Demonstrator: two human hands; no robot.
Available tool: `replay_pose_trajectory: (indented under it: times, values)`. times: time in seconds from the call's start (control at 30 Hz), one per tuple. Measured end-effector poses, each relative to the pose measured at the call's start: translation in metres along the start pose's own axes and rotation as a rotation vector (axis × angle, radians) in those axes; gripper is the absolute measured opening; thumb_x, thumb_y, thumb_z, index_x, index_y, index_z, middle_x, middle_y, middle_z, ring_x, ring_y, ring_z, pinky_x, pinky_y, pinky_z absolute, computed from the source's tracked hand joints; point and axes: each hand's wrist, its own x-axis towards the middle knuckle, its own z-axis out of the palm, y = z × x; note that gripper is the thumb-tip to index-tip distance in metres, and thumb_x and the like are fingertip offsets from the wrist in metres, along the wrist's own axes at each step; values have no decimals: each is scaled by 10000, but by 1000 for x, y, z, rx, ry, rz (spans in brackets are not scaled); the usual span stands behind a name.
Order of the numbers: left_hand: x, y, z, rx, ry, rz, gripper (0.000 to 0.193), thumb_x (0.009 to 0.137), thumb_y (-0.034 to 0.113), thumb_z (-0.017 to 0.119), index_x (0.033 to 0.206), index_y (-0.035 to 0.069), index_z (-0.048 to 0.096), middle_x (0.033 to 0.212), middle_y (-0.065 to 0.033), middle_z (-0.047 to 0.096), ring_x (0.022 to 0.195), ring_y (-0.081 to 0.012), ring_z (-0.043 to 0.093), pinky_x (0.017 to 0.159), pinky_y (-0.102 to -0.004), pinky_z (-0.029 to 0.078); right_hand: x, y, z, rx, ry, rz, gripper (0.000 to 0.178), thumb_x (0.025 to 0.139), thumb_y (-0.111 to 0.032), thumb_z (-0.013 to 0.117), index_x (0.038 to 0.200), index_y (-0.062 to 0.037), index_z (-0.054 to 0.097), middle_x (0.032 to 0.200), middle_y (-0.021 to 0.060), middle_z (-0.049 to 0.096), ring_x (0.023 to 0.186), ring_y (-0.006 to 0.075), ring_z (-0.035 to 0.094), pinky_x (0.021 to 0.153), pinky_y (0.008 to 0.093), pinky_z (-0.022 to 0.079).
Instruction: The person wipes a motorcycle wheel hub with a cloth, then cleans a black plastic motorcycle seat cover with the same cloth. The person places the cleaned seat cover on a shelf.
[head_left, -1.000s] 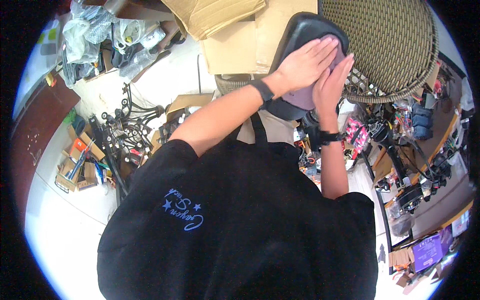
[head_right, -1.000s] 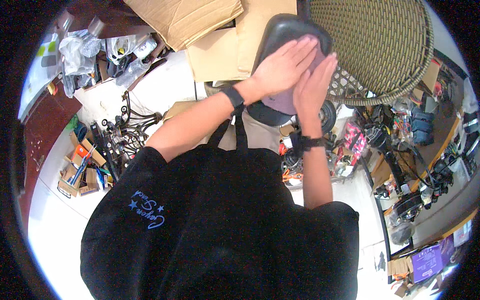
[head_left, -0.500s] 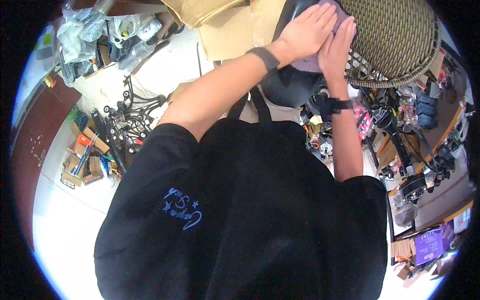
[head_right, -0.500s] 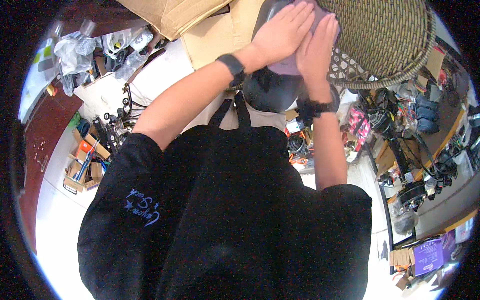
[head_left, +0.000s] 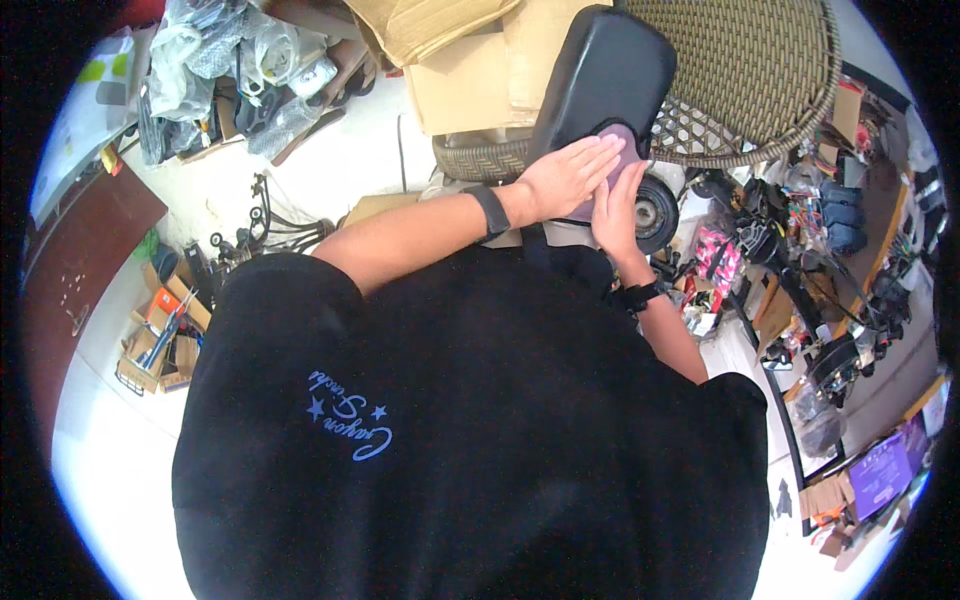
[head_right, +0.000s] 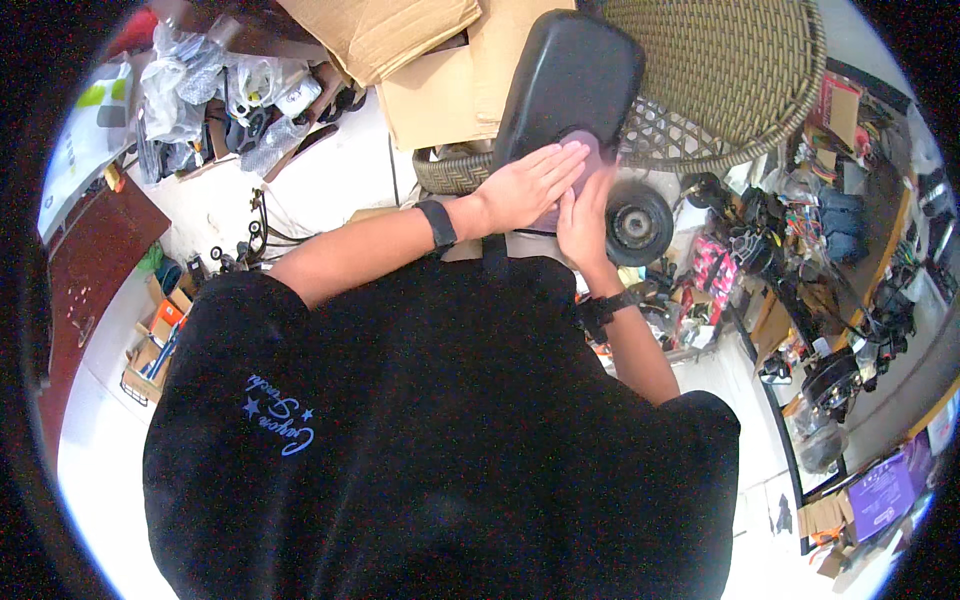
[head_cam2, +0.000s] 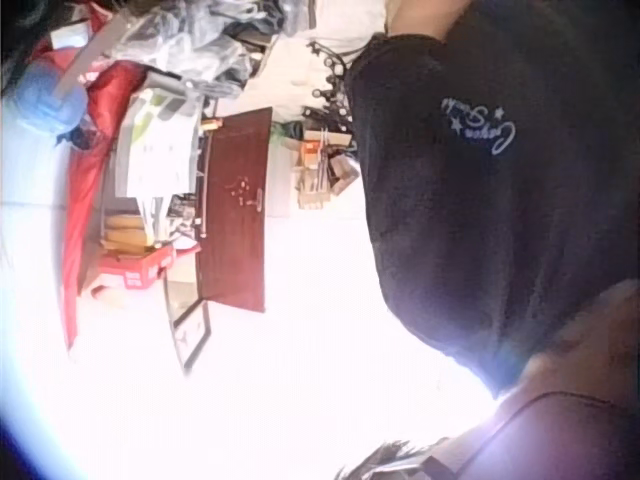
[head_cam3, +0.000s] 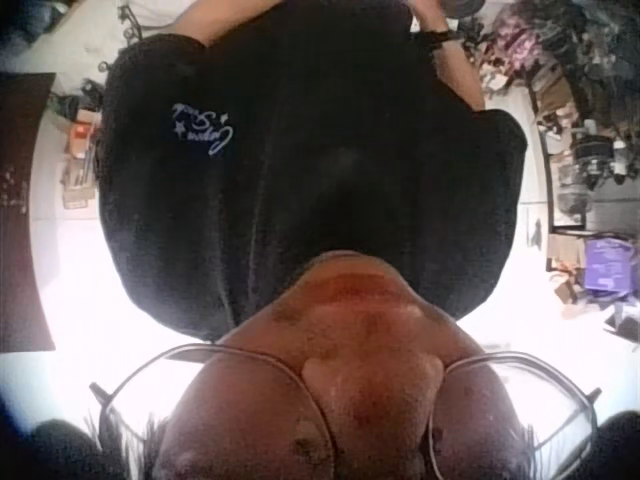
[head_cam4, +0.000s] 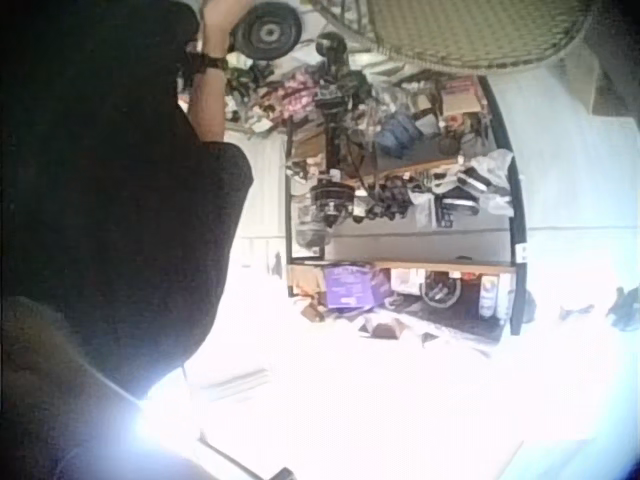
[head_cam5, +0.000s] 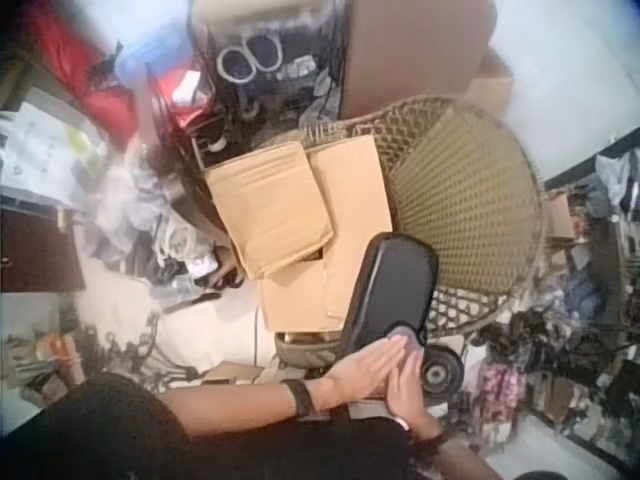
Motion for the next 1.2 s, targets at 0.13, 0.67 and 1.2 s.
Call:
replay_pose_trajectory:
  times: [0.13, 0.67, 1.2]
  values:
    - [-26, 11, 1, -22, -129, 91, 656, 885, 288, 529, 1420, -67, 397, 1538, -190, 331, 1438, -260, 309, 1187, -394, 228, -21, 0, 5, 124, -108, 189, 595, 1012, -241, 404, 1382, 175, 196, 1430, 430, 245, 1337, 536, 302, 1103, 465, 295]
    - [-10, 2, -12, -101, 51, -161, 615, 846, 245, 569, 1397, -5, 461, 1523, -115, 386, 1417, -216, 347, 1177, -378, 250, 27, -28, -11, 16, 0, 247, 662, 1008, -196, 415, 1432, 203, 99, 1501, 390, 177, 1428, 466, 195, 1185, 446, 175]
    - [121, -97, -20, 45, 302, -333, 528, 867, 248, 560, 1339, 13, 517, 1436, -137, 485, 1354, -241, 420, 1141, -403, 283, 218, 14, -62, -27, -37, 233, 628, 1006, -277, 367, 1411, 190, 260, 1451, 370, 334, 1390, 426, 326, 1160, 415, 256]
